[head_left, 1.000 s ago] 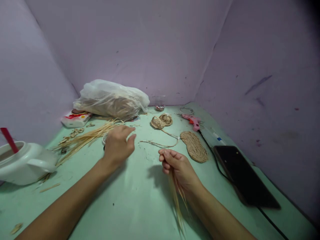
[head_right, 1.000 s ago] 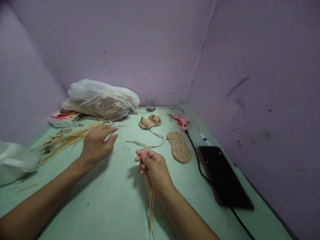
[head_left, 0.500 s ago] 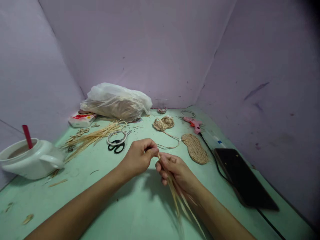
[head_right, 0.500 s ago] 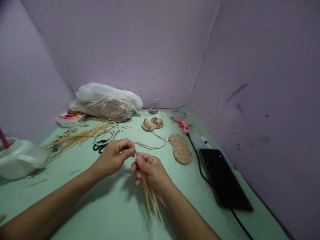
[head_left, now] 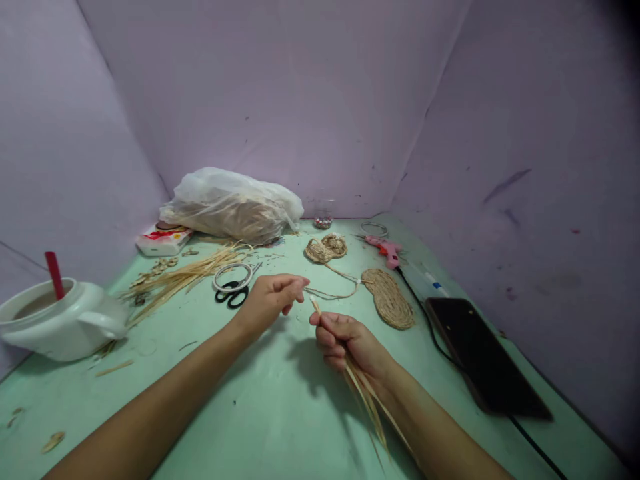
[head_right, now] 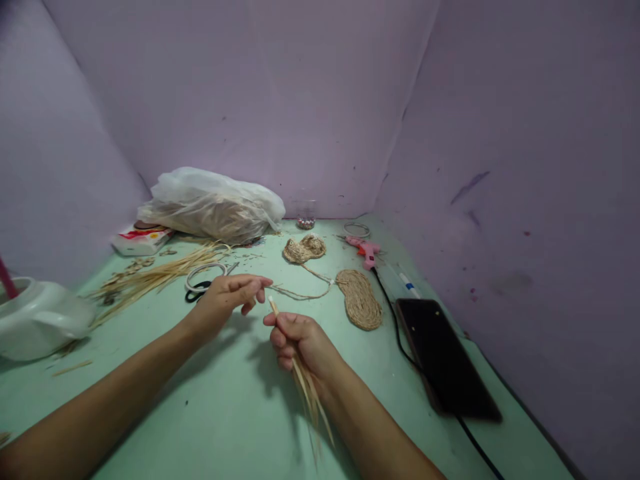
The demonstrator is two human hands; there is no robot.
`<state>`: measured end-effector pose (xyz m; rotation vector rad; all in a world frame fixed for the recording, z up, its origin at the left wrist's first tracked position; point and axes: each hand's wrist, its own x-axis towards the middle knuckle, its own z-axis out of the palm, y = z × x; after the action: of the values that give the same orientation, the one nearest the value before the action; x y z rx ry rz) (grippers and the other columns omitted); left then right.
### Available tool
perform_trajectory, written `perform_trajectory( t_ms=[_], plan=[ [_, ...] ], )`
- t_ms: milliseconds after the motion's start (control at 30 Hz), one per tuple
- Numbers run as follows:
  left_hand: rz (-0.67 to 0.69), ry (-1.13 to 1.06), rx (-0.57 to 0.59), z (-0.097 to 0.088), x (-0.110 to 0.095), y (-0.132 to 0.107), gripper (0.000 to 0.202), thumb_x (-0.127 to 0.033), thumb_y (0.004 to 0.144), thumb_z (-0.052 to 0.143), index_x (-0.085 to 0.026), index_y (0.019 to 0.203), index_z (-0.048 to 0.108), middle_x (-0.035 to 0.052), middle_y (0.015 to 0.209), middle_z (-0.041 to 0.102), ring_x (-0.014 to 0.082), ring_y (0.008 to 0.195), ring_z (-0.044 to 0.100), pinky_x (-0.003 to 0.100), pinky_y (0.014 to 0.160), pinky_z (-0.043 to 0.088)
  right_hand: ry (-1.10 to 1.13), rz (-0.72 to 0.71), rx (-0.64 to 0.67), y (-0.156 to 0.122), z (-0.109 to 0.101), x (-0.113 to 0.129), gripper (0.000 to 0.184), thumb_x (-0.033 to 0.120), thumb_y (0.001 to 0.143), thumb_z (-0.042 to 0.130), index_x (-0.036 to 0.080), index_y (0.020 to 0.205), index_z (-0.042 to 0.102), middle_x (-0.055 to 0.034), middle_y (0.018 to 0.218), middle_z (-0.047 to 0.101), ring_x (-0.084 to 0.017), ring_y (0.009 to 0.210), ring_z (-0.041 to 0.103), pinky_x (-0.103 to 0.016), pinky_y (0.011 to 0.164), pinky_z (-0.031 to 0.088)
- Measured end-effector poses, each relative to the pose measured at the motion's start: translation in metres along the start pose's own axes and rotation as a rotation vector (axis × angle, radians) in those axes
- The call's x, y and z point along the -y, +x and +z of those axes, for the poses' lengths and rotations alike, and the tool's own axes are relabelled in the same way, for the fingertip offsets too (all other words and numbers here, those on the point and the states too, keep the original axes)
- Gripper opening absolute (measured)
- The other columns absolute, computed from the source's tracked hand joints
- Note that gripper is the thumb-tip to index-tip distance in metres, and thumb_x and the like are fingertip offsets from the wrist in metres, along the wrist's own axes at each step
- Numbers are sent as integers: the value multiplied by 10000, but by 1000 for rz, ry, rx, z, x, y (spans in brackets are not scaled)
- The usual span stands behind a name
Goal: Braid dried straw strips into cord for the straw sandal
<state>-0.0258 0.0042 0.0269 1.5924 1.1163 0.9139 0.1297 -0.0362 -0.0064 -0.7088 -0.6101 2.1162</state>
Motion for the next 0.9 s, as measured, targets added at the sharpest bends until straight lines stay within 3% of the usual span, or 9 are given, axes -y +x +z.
perform_trajectory(
  t_ms=[133, 333, 567, 733, 900],
  plan=[
    [-95, -138, 95, 0, 7, 2, 199, -311, 612, 616, -124, 679, 626, -21, 509, 516, 70, 485, 398, 202, 496, 321, 43, 74, 41, 0, 1, -2, 98, 199, 702, 572, 107, 735, 565, 64, 436, 394, -9, 330, 225, -113, 289, 170],
    [-47, -118, 157, 4, 8, -1, 191, -311, 650, 570, -126, 657, 615, -11, 528, 540, 72, 493, 410, 199, 491, 320, 71, 115, 89, 1, 2, -5, 111, 208, 697, 582, 111, 747, 563, 66, 440, 386, -12, 341, 227, -111, 298, 172],
    [23, 23, -166, 15, 7, -5, 214, -294, 673, 504, -138, 526, 499, -41, 466, 443, 76, 473, 368, 207, 482, 297, 5, 93, 73, 0, 4, -12, 113, 244, 737, 545, 133, 747, 530, 89, 418, 327, -16, 331, 168, -115, 284, 168],
    [69, -27, -352, 0, 14, 3, 186, -294, 657, 525, -140, 551, 514, -40, 485, 454, 77, 480, 381, 207, 493, 305, -50, 103, 84, -4, 10, -17, 111, 245, 731, 532, 160, 679, 483, 103, 393, 285, -21, 319, 155, -112, 268, 196],
    [97, -103, -415, -14, 16, 13, 171, -291, 636, 556, -137, 563, 541, -31, 490, 479, 77, 475, 402, 206, 495, 320, -172, 31, 53, -5, 14, -20, 169, 295, 721, 544, 153, 648, 485, 101, 372, 323, -19, 292, 191, -120, 260, 281]
  ],
)
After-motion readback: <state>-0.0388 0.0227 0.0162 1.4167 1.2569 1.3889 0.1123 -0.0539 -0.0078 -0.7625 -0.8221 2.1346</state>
